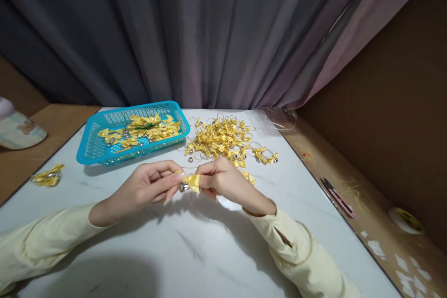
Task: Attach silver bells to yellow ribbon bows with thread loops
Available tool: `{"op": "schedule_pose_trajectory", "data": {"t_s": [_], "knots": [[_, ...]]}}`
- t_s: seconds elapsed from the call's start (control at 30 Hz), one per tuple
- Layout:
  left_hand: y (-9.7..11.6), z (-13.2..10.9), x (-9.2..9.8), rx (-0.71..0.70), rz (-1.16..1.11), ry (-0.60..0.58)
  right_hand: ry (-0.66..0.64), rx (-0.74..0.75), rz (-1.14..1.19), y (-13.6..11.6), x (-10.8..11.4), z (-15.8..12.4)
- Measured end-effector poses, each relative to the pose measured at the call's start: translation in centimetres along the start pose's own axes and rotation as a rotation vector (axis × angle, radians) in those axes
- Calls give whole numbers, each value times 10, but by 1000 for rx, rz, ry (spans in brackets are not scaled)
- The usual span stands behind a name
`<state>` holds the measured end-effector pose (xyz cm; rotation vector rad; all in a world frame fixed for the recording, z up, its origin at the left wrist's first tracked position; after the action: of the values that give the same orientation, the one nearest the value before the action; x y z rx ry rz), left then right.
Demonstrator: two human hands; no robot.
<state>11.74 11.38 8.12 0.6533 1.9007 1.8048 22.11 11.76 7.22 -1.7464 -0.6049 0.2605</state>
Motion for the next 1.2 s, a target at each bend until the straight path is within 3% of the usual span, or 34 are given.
{"op": "schedule_pose_trajectory", "data": {"t_s": [0.23, 0.43, 0.7, 1.0, 1.2], "knots": [[-26, 11, -7, 138, -131, -53, -4, -27, -90, -7, -1, -9], [-19, 6, -14, 150, -298, -76, 64, -93, -57, -1, 1, -8], [-17, 3, -17, 145, -82, -125, 158, -67, -333, -7, 3, -12], [-38, 7, -14, 209, -34, -108, 13, 39, -776, -17, 5, -20], [-50, 0, -18, 243, -76, -172, -134, -54, -814, 6, 13, -9]]}}
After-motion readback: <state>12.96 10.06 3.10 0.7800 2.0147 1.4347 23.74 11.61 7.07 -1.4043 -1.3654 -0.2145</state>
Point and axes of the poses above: each hand's wrist, its own z-axis towards the middle knuckle, its own x-axis out of the back of the hand, y = z × x, the point moved 8 cm from there along z, towards the middle knuckle
